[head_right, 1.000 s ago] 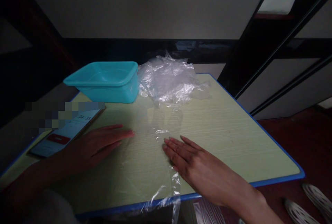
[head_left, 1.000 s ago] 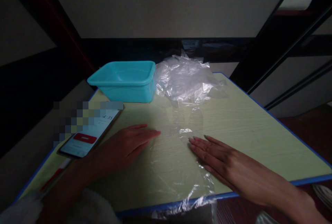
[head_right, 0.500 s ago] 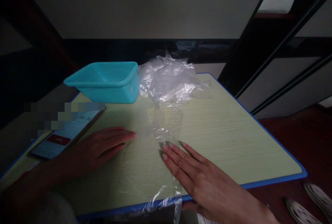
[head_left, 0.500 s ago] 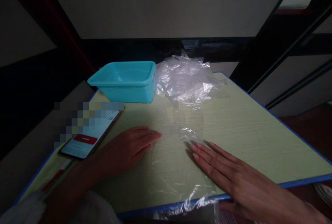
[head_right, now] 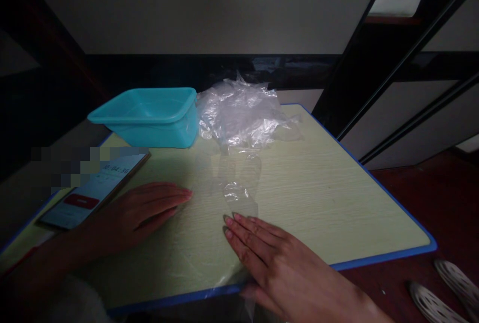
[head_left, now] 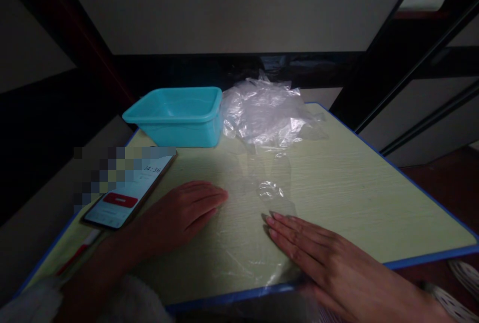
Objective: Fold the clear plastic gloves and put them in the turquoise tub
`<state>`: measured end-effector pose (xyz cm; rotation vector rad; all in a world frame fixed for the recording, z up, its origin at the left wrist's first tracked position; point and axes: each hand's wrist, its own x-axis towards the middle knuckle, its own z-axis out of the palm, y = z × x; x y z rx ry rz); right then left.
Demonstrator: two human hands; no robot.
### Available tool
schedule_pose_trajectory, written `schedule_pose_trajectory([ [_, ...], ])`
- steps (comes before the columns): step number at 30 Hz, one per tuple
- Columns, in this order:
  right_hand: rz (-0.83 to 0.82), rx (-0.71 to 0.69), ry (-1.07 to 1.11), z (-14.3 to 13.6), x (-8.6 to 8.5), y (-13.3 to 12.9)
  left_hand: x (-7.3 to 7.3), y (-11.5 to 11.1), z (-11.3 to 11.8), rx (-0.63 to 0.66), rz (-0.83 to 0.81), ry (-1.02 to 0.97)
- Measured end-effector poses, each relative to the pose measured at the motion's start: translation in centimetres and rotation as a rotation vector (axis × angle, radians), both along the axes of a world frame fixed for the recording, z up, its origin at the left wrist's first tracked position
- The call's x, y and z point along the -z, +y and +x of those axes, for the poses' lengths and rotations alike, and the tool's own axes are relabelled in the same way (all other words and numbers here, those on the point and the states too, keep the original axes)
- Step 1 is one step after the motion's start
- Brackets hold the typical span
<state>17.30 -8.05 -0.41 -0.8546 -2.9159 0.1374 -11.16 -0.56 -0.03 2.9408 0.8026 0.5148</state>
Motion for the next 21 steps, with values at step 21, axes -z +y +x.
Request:
schedule_pose_trajectory([
  [21, 0.247, 0.077, 0.016, 0.66, 0.37, 0.26, -0.2, -0.13, 0.25, -0.003, -0.035, 0.065],
])
